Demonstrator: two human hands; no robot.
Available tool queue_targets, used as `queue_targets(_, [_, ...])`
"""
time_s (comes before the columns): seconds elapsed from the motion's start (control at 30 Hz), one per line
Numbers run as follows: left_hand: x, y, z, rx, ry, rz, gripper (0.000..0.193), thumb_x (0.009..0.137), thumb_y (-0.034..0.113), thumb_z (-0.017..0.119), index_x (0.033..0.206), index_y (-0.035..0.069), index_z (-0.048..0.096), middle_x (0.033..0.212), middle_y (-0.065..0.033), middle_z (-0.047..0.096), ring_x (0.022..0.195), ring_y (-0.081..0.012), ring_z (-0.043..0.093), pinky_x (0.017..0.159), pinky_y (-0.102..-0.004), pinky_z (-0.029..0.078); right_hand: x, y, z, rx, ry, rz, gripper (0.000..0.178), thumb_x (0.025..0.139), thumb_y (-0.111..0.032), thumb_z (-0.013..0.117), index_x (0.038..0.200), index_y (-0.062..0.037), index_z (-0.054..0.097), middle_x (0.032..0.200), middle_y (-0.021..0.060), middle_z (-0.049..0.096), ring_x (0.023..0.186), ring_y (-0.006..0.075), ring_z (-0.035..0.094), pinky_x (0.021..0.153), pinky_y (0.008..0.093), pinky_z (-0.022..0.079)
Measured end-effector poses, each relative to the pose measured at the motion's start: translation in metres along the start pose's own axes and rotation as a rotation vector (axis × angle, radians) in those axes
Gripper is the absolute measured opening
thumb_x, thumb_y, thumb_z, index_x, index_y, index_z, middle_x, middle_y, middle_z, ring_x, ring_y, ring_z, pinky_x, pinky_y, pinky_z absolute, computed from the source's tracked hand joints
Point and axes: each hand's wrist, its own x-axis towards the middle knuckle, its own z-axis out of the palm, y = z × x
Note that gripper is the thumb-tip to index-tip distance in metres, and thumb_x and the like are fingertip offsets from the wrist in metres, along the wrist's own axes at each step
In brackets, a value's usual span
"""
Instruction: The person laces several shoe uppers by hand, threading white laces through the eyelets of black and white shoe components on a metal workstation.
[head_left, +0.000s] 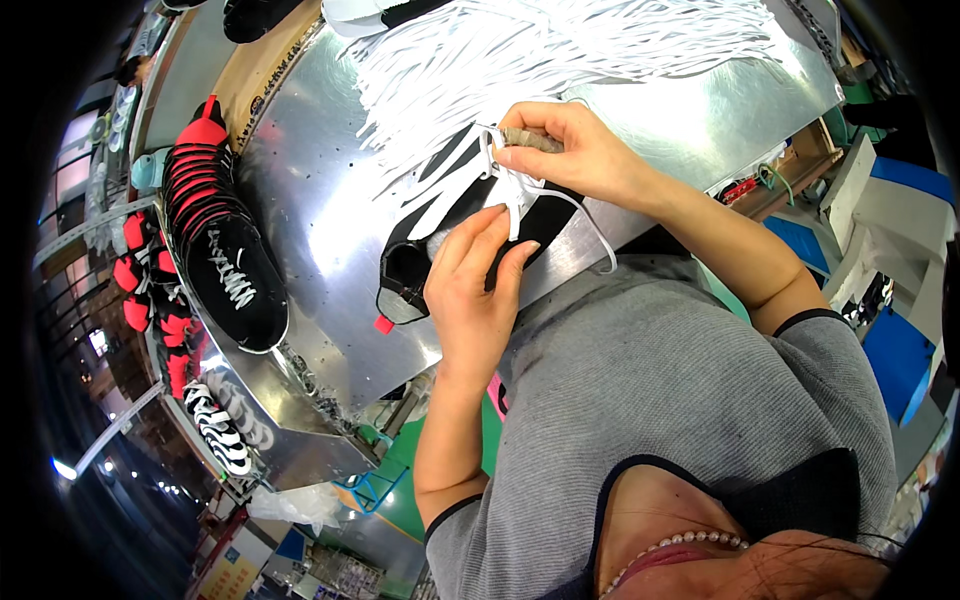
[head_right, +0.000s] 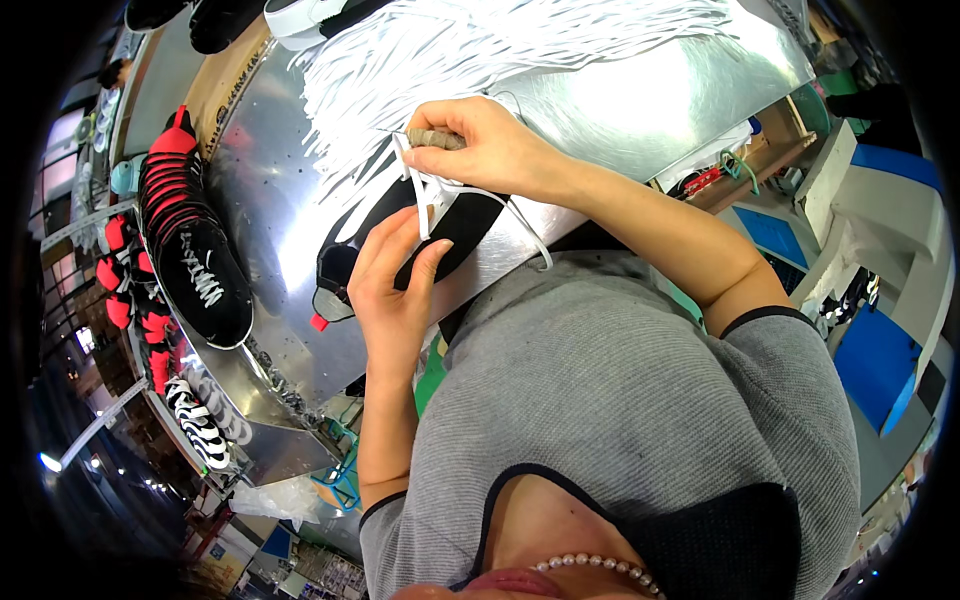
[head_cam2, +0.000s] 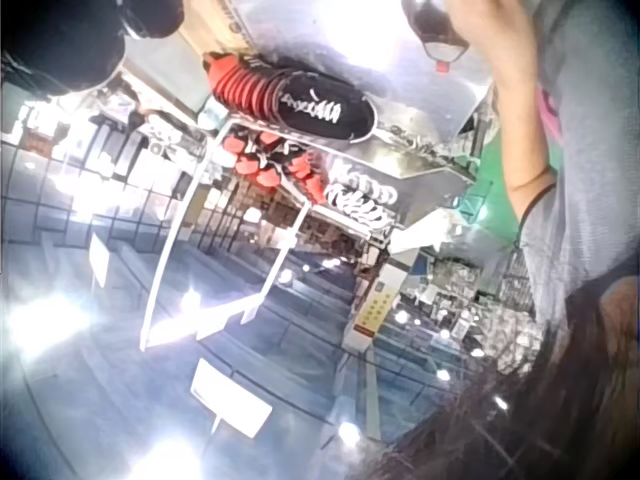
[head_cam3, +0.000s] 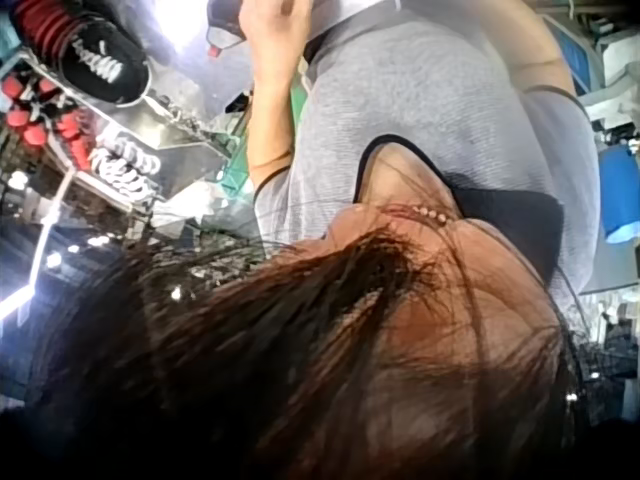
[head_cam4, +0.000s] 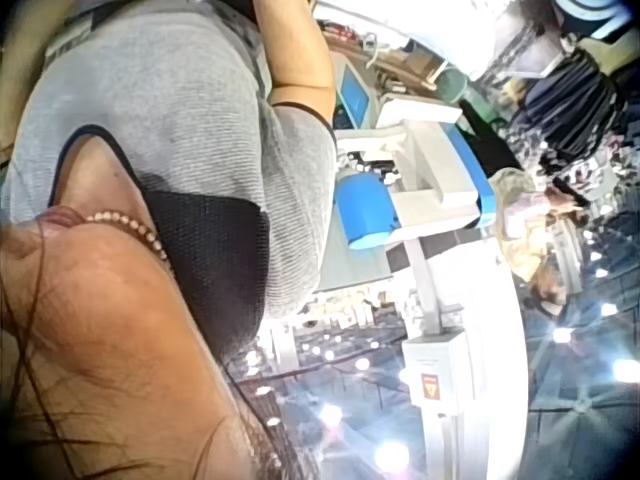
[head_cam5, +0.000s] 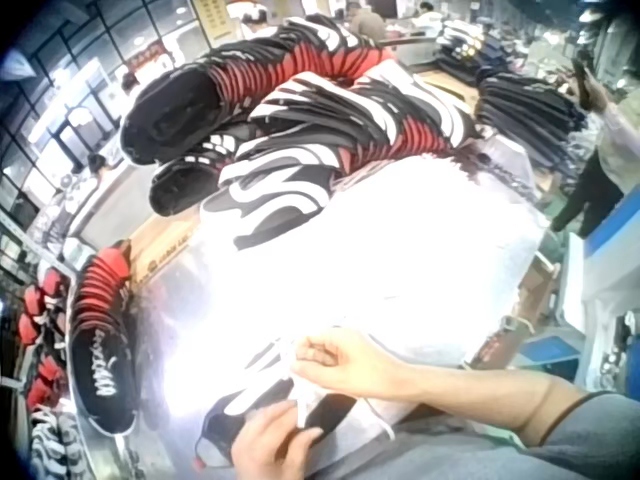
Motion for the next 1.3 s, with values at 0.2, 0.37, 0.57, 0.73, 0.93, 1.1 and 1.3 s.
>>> queue_targets(0.2, [-0.004, -0.002, -0.001, -0.027, 0.026, -0.041, 0.015, 0.080, 0.005, 0.075, 0.078, -0.001, 0.062, 0.102, -0.0120, 0.069, 0.084, -0.0265, 0.067, 0.074, -0.0332, 0.051, 0.000, 0.001, 0.000, -0.007, -0.005, 0.000, 0.013, 0.095, -0.015, 0.064, 0.090, -0.0034, 0.061, 0.072, -0.0082, 0.048, 0.067, 0.0005, 0.040, 0.058, 0.0199, 0.031])
queue_targets(0.37, [-0.001, 0.004, -0.003, 0.049, -0.045, -0.082, 0.022, 0.078, 0.004, 0.074, 0.070, 0.001, 0.054, 0.100, -0.0112, 0.069, 0.081, -0.0275, 0.067, 0.070, -0.0340, 0.051, -0.001, 0.002, 0.000, -0.006, -0.013, -0.015, 0.013, 0.095, -0.015, 0.065, 0.090, -0.0034, 0.062, 0.072, -0.0080, 0.048, 0.067, 0.0005, 0.040, 0.058, 0.0199, 0.031])
queue_targets(0.57, [0.007, -0.002, -0.002, 0.067, -0.013, -0.038, 0.020, 0.080, 0.008, 0.074, 0.079, 0.002, 0.055, 0.099, -0.0120, 0.068, 0.083, -0.0282, 0.066, 0.072, -0.0351, 0.051, -0.001, 0.000, 0.000, -0.007, -0.021, -0.006, 0.014, 0.095, -0.016, 0.065, 0.090, -0.0039, 0.062, 0.071, -0.0078, 0.047, 0.067, 0.0010, 0.040, 0.059, 0.0201, 0.032])
queue_targets(0.73, [0.004, 0.002, 0.001, 0.020, 0.033, -0.268, 0.031, 0.079, 0.010, 0.079, 0.098, 0.001, 0.057, 0.098, -0.0152, 0.068, 0.090, -0.0233, 0.066, 0.081, -0.0330, 0.050, -0.002, 0.001, 0.000, -0.032, -0.025, -0.031, 0.014, 0.095, -0.017, 0.065, 0.091, -0.0039, 0.062, 0.072, -0.0077, 0.049, 0.067, 0.0012, 0.040, 0.059, 0.0204, 0.032])
queue_targets(0.93, [0.005, 0.007, -0.009, 0.040, -0.098, -0.227, 0.044, 0.080, 0.019, 0.080, 0.115, 0.002, 0.058, 0.098, -0.0157, 0.072, 0.090, -0.0272, 0.071, 0.080, -0.0362, 0.053, -0.003, 0.006, 0.001, -0.006, 0.010, -0.081, 0.017, 0.093, -0.020, 0.066, 0.090, -0.0041, 0.063, 0.066, -0.0071, 0.047, 0.061, 0.0022, 0.039, 0.054, 0.0221, 0.032])
queue_targets(1.1, [0.004, 0.007, -0.016, -0.101, -0.116, -0.326, 0.025, 0.086, 0.012, 0.075, 0.106, 0.000, 0.066, 0.089, -0.0083, 0.071, 0.082, -0.0133, 0.065, 0.075, -0.0273, 0.050, -0.003, 0.003, -0.001, -0.048, -0.001, -0.021, 0.015, 0.095, -0.018, 0.065, 0.091, -0.0038, 0.063, 0.071, -0.0069, 0.049, 0.066, 0.0016, 0.042, 0.059, 0.0207, 0.034])
queue_targets(1.3, [0.004, 0.003, -0.005, -0.086, -0.053, -0.306, 0.016, 0.087, 0.011, 0.073, 0.097, 0.000, 0.068, 0.076, -0.0008, 0.065, 0.065, -0.0047, 0.052, 0.060, -0.0221, 0.044, -0.009, -0.001, 0.002, 0.001, 0.049, -0.030, 0.018, 0.096, -0.018, 0.063, 0.107, -0.0037, 0.057, 0.079, -0.0036, 0.056, 0.070, 0.0041, 0.048, 0.064, 0.0213, 0.040])
